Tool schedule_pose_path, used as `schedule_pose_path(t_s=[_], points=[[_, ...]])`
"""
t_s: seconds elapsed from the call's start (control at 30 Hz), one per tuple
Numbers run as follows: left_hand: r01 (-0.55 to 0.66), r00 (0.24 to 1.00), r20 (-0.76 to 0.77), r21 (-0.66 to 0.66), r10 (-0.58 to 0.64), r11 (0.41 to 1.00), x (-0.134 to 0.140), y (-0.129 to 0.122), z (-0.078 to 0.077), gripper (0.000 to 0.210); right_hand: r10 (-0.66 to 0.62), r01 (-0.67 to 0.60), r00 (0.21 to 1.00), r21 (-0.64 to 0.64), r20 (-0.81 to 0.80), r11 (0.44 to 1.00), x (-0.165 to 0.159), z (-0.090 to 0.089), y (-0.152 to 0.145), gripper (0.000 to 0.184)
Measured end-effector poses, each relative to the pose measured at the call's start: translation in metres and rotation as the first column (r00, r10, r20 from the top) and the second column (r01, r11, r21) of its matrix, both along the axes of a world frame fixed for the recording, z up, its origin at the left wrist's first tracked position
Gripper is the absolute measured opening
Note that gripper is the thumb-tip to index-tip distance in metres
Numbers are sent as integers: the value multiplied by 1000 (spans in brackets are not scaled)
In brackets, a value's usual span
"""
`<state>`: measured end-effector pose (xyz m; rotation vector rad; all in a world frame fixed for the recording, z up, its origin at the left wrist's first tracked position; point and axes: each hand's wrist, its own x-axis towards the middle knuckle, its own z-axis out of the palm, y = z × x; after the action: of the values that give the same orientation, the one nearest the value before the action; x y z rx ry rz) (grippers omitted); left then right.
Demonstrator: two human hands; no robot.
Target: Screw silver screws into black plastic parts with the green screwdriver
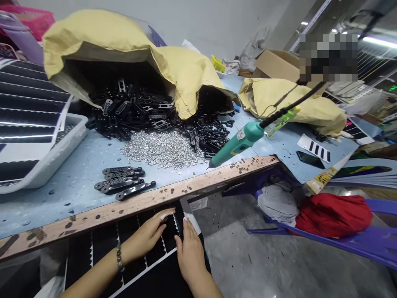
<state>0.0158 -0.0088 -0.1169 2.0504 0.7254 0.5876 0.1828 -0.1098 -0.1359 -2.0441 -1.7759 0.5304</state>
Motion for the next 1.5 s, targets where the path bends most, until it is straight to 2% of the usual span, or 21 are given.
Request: schedule_pose_path(t_s=[0.13, 0.23, 0.4, 0.53, 0.6, 0.63, 0.67, 0.73, 0.77, 0.8, 0.83, 0.87, 0.93, 1.03, 1.1, 1.17, 1.23, 1.3, 1.37, 1.43, 1.5], points=[[34, 999, 16, 4, -34, 999, 0, -5, -3, 52, -53, 55, 994, -19, 93, 998, -12, 6, 4, 49], [43, 999, 10, 7, -43, 999, 0, -5, -6, 55, -101, 94, 985, 55, 142, 994, -17, 8, 13, 48], [40, 999, -23, -3, -40, 999, 0, -3, -7, 53, -95, 77, 990, 161, 105, 984, 4, 13, 19, 45], [-8, 1000, -30, -35, 6, 999, 0, -6, 8, 42, -195, 168, 971, 193, 136, 967, 38, 35, 18, 46], [-74, 997, -18, -165, 72, 984, 4, -10, 25, 29, -255, 209, 956, 272, 145, 939, 47, 53, 22, 41], [-99, 995, 1, -299, 104, 949, 6, -12, 34, 27, -246, 189, 959, 328, 142, 926, 47, 61, 27, 38], [-94, 992, 35, -472, 125, 876, 9, -14, 45, 34, -201, 133, 970, 391, 138, 911, 44, 70, 32, 34], [19, 975, 149, -795, 165, 606, 13, -16, 64, 53, 0, -78, 988, 509, 152, 857, 29, 83, 46, 28], [70, 954, 196, -883, 229, 464, 13, -16, 73, 57, 123, -198, 978, 554, 170, 808, 18, 88, 53, 25], [97, 921, 221, -928, 321, 359, 13, -15, 81, 57, 230, -297, 955, 590, 188, 751, 7, 92, 59, 23], [96, 876, 225, -948, 427, 304, 11, -13, 87, 52, 314, -366, 929, 615, 197, 699, -4, 95, 65, 23], [74, 823, 224, -953, 522, 292, 7, -10, 93, 46, 384, -415, 903, 629, 193, 658, -13, 98, 70, 25], [12, 734, 230, -945, 639, 327, -5, -3, 101, 39, 483, -440, 867, 645, 123, 626, -24, 104, 80, 33], [-40, 726, 249, -915, 641, 401, -24, 6, 109, 35, 523, -341, 848, 670, -82, 659, -27, 117, 94, 24], [-30, 722, 253, -918, 644, 395, -34, 9, 110, 36, 557, -329, 819, 679, -141, 656, -25, 128, 106, 10], [39, 687, 280, -936, 671, 351, -39, 10, 110, 41, 616, -395, 784, 696, -85, 599, -26, 139, 117, 6], [129, 647, 323, -939, 691, 318, -42, 9, 109, 44, 598, -414, 801, 743, 23, 526, -30, 146, 128, 2], [209, 611, 396, -916, 685, 343, -45, 9, 111, 45, 541, -431, 829, 777, 141, 458, -38, 148, 136, 3], [238, 560, 464, -883, 686, 404, -49, 10, 116, 49, 543, -504, 803, 767, 247, 396, -48, 144, 142, 6], [209, 507, 488, -869, 710, 448, -53, 11, 120, 55, 583, -554, 761, 751, 284, 358, -58, 136, 146, 4], [137, 477, 449, -887, 755, 441, -58, 14, 122, 57, 622, -555, 741, 753, 254, 354, -63, 129, 148, 19]])
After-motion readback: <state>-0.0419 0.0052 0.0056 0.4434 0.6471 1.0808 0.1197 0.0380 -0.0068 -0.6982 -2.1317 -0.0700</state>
